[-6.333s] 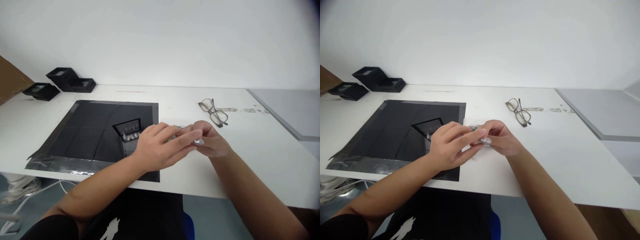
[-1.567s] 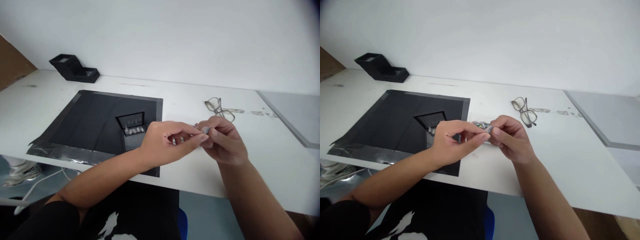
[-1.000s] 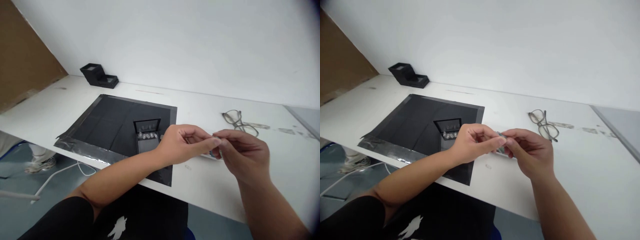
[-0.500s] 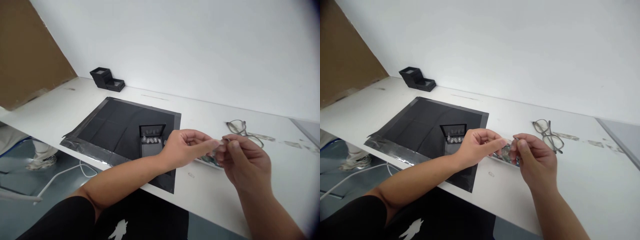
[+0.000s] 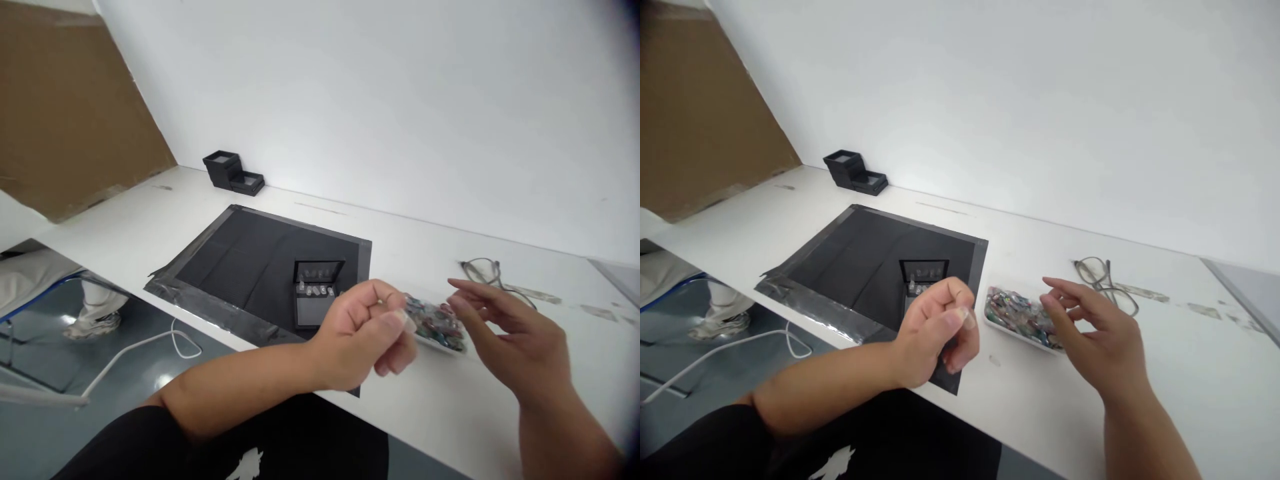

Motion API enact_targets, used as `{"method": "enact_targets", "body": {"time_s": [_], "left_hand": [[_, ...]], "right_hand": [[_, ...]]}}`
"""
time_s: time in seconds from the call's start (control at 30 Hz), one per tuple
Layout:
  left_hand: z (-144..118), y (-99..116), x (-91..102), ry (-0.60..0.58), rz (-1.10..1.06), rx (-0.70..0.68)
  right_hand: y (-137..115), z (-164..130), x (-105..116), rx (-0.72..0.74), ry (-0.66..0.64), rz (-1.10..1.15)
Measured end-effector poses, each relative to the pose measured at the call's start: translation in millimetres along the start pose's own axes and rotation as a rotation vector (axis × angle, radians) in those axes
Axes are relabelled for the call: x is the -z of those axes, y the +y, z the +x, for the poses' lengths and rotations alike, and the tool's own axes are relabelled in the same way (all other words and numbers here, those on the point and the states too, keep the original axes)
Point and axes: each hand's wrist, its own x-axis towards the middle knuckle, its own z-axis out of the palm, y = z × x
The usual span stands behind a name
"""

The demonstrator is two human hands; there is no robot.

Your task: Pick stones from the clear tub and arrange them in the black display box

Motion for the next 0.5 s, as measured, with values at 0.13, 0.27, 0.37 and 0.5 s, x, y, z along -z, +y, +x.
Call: {"method": "enact_targets", "body": {"time_s": [0.13, 0.27, 0.37, 0.5], "left_hand": [[-32.0, 15.5, 3.8, -0.05, 0.001, 0.008], [-53.0, 23.9, 12.9, -0.06, -0.022, 0.086], [-62.8, 31.3, 22.5, -0.063, -0.03, 0.126], [-72.2, 44.7, 42.6, -0.058, 0.061, 0.129]], "right_hand": [[-31.3, -15.1, -8.6, 0.013, 0.053, 0.207], [-79.9, -29.4, -23.5, 0.341, -0.287, 0.381], [-109.4, -33.8, -38.4, 0.453, -0.368, 0.391], [-128.8, -35.8, -56.8, 0.458, -0.281, 0.363]]}}
